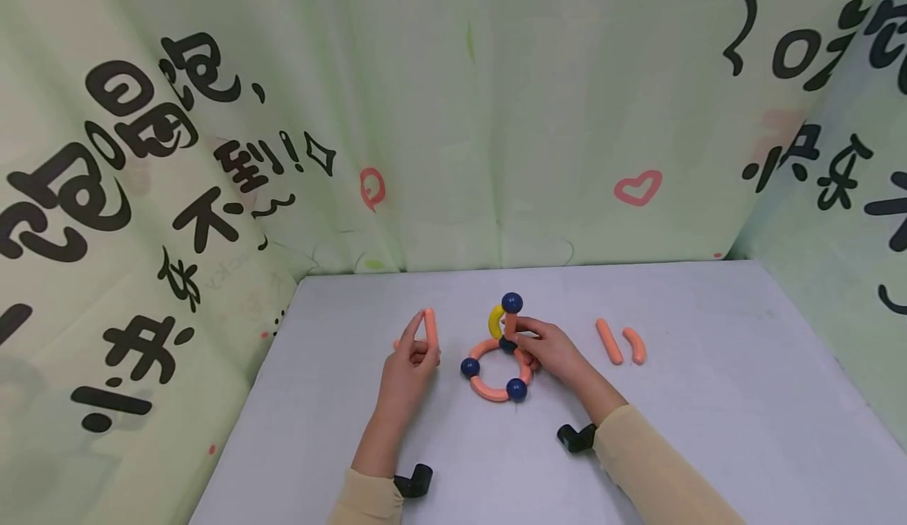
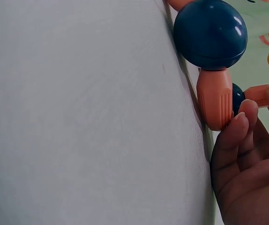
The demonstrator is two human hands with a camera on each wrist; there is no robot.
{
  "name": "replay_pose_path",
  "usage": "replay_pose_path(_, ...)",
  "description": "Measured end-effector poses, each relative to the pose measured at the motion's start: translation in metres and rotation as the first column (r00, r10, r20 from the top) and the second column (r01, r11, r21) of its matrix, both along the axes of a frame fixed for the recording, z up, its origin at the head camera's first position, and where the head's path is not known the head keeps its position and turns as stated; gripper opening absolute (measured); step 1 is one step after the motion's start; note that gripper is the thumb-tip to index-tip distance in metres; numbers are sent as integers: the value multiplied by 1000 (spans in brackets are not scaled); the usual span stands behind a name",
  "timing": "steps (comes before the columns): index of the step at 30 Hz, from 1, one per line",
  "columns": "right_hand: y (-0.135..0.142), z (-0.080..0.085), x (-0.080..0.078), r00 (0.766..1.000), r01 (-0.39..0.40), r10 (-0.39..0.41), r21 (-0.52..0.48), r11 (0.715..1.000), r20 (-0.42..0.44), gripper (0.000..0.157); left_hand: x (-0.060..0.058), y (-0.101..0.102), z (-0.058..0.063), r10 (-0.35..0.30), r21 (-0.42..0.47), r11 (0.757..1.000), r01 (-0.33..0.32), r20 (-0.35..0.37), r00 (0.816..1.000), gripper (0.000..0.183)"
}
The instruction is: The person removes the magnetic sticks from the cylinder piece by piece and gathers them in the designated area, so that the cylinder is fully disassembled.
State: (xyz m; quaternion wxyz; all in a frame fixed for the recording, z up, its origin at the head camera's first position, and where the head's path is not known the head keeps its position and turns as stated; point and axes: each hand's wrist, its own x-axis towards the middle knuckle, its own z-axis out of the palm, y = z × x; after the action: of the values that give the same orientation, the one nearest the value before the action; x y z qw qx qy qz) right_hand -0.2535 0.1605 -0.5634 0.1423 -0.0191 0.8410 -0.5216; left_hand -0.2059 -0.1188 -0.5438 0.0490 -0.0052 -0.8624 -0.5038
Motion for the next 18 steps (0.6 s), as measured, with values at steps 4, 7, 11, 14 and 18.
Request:
replay_pose_path(4, 1, 1, 0, 1000, 4, -4, 21, 1000, -6, 43, -3, -16, -1, 28, 50, 998, -30, 35, 999, 59)
replay_pose_path(7, 0, 1, 0, 1000, 9, -8, 40, 999, -5, 44, -6, -27, -3, 56, 83, 995, -61, 64, 996, 54)
replay_pose_path(11, 0, 1, 0, 1000, 7, -7, 52, 999, -2, 46, -9, -39, -6, 112, 88, 989, -121, 101, 989, 47)
replay_pose_path(14, 0, 2, 0, 1000, 9, -10, 38, 999, 8, 45, -11, -47, -10, 132, 89, 986, -143, 125, 983, 47)
replay_pose_path(18, -1, 2, 1, 1000, 13, -14, 42, 999, 13, 45, -14, -56, -14, 137, 47, 988, -145, 141, 980, 49)
